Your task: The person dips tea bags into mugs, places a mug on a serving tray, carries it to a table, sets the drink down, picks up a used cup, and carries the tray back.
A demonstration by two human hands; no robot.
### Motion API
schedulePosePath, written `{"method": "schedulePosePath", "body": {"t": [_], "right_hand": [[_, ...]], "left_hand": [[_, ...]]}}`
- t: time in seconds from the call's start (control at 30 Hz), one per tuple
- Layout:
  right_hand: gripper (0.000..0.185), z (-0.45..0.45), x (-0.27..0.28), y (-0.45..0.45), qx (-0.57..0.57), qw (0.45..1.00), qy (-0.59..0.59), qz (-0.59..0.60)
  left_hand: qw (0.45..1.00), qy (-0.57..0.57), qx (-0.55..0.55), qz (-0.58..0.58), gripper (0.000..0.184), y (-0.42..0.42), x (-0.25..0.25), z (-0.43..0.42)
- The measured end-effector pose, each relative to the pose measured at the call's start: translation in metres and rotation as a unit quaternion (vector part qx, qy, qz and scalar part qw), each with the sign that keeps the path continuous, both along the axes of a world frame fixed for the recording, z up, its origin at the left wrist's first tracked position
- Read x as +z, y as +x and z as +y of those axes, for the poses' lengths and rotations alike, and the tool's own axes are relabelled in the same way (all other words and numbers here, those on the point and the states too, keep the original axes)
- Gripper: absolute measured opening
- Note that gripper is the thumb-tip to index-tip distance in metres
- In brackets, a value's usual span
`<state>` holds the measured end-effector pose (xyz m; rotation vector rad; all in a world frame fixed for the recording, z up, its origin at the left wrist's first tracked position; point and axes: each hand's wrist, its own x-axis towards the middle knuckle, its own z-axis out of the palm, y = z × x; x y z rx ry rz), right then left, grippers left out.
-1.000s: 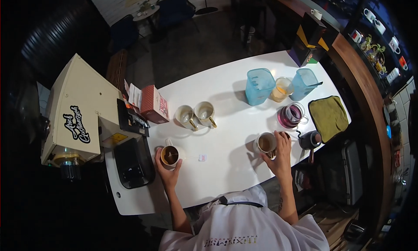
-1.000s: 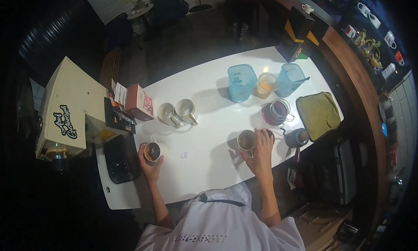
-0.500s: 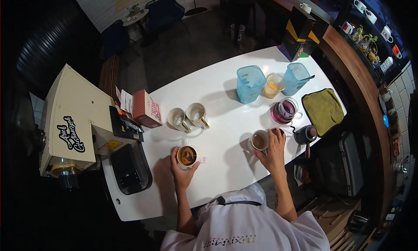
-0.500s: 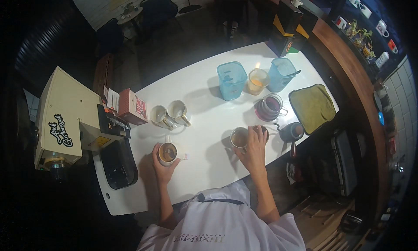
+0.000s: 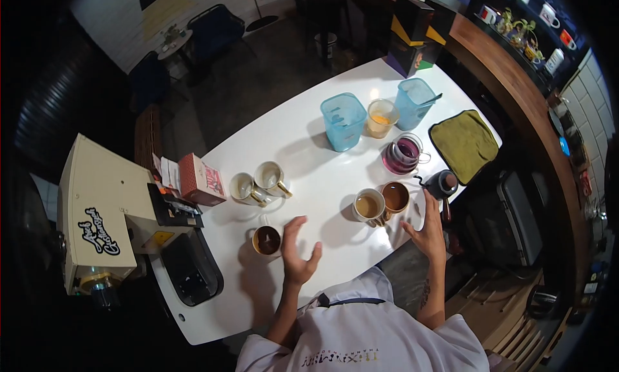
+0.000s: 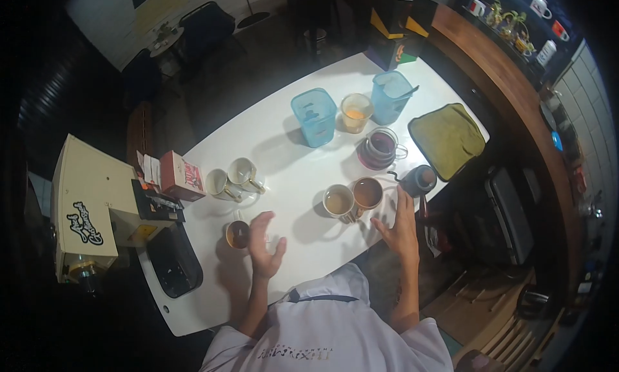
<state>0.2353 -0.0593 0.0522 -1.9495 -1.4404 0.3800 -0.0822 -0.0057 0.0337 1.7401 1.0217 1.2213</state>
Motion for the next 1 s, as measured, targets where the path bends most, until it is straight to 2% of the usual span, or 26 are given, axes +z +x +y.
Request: {"method": "schedulePosePath", "body": {"t": [0.07,0.1,0.2,0.23,0.33,0.4,0.47,0.5,0.53,0.6,0.63,0.73,0.87,0.93,1.0], "right_hand": [[0.085,-0.006,-0.017,0.004,-0.001,1.000,-0.009,0.015],[0.078,-0.006,-0.020,0.004,0.004,1.000,-0.012,0.014],[0.074,-0.006,-0.021,-0.003,-0.007,0.991,-0.046,0.127],[0.074,-0.006,-0.027,-0.004,-0.008,0.991,-0.029,0.133],[0.081,-0.003,-0.043,-0.007,0.003,0.988,-0.015,0.153],[0.074,0.000,-0.048,-0.012,-0.006,0.991,0.021,0.129],[0.060,0.001,-0.052,-0.017,-0.070,0.980,-0.025,0.184],[0.038,0.004,-0.059,-0.022,-0.090,0.979,0.016,0.182],[0.038,0.003,-0.064,-0.023,-0.097,0.979,0.018,0.180],[0.034,0.000,-0.071,-0.028,-0.089,0.961,-0.069,0.253],[0.028,0.001,-0.075,-0.036,-0.098,0.950,-0.026,0.295],[0.020,0.001,-0.077,-0.051,-0.121,0.899,-0.011,0.420],[0.023,0.000,-0.069,-0.059,-0.130,0.858,-0.031,0.496],[0.025,0.002,-0.066,-0.062,-0.097,0.813,-0.025,0.574],[0.024,0.005,-0.064,-0.064,-0.097,0.814,-0.022,0.572]], "left_hand": [[0.997,-0.052,-0.059,0.013,0.063,0.022,0.005,0.003],[0.991,-0.098,-0.087,0.023,0.071,0.030,0.003,0.004],[0.981,-0.127,-0.134,0.063,0.078,0.052,0.000,0.009],[0.975,-0.141,-0.155,0.072,0.086,0.056,-0.010,0.012],[0.977,-0.104,-0.145,0.120,0.090,0.071,-0.019,0.017],[0.976,-0.099,-0.143,0.132,0.091,0.079,-0.028,0.020],[0.975,-0.096,-0.140,0.143,0.092,0.085,-0.036,0.025],[0.979,-0.082,-0.130,0.136,0.093,0.088,-0.038,0.029],[0.982,-0.067,-0.120,0.128,0.093,0.091,-0.040,0.033],[0.985,-0.051,-0.116,0.120,0.091,0.097,-0.041,0.039],[0.983,-0.073,-0.122,0.113,0.090,0.099,-0.041,0.042],[0.983,-0.086,-0.124,0.108,0.085,0.103,-0.039,0.048],[0.980,-0.082,-0.142,0.116,0.083,0.099,-0.040,0.053],[0.980,-0.072,-0.144,0.114,0.083,0.100,-0.040,0.055],[0.980,-0.066,-0.149,0.118,0.083,0.098,-0.039,0.056]]}}
